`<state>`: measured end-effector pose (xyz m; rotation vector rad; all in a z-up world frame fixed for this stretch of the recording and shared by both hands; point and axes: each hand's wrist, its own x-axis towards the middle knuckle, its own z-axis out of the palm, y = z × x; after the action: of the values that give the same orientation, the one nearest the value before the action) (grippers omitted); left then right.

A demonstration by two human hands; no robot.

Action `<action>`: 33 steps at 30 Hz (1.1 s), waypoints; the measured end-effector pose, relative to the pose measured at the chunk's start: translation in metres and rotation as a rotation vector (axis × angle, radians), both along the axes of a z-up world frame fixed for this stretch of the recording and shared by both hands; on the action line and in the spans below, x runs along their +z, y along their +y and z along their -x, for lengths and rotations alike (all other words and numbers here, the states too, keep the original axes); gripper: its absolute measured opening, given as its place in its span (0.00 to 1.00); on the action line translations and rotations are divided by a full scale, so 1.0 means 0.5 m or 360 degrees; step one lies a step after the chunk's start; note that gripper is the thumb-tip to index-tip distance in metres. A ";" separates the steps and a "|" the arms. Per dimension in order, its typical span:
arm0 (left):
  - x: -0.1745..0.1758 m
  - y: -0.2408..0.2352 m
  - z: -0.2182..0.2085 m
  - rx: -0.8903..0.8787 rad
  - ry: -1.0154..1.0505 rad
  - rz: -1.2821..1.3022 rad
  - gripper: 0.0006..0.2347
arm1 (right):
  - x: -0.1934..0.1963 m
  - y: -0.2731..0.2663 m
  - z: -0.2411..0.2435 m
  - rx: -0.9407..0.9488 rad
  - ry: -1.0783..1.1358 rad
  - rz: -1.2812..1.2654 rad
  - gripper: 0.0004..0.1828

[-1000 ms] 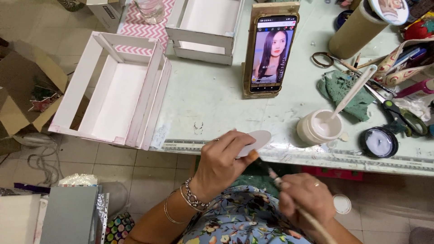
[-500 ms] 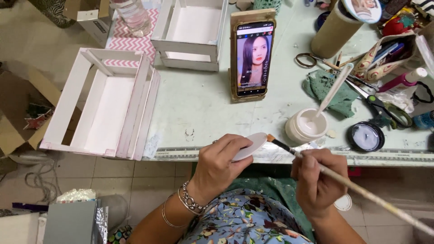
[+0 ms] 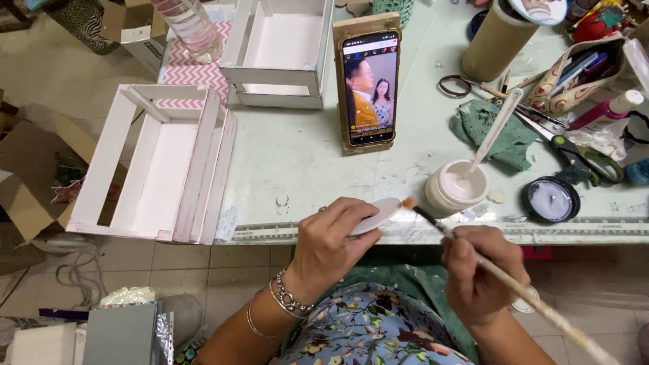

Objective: Painting a small circular decorative disc with white paint using a brush

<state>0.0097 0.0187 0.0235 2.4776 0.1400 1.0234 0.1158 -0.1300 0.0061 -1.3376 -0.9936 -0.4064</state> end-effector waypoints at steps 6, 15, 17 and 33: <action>0.016 0.015 -0.006 -0.0227 0.0597 0.1583 0.07 | 0.043 0.001 -0.015 0.0275 0.0141 0.0496 0.10; -0.031 0.018 -0.009 -0.0761 0.0501 0.2561 0.18 | 0.048 0.012 -0.009 0.0478 0.0958 0.0307 0.14; -0.027 0.000 -0.010 -0.0799 0.0346 0.2921 0.23 | 0.046 0.020 -0.004 0.0430 0.1023 0.0245 0.13; -0.059 -0.060 0.020 -0.1091 -0.0242 0.3346 0.20 | 0.017 0.021 0.011 0.0243 0.1043 0.0134 0.10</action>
<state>-0.0005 -0.0111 -0.0058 0.4042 0.1516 0.2326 0.1106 -0.1193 0.0147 -1.3306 -0.5566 0.1918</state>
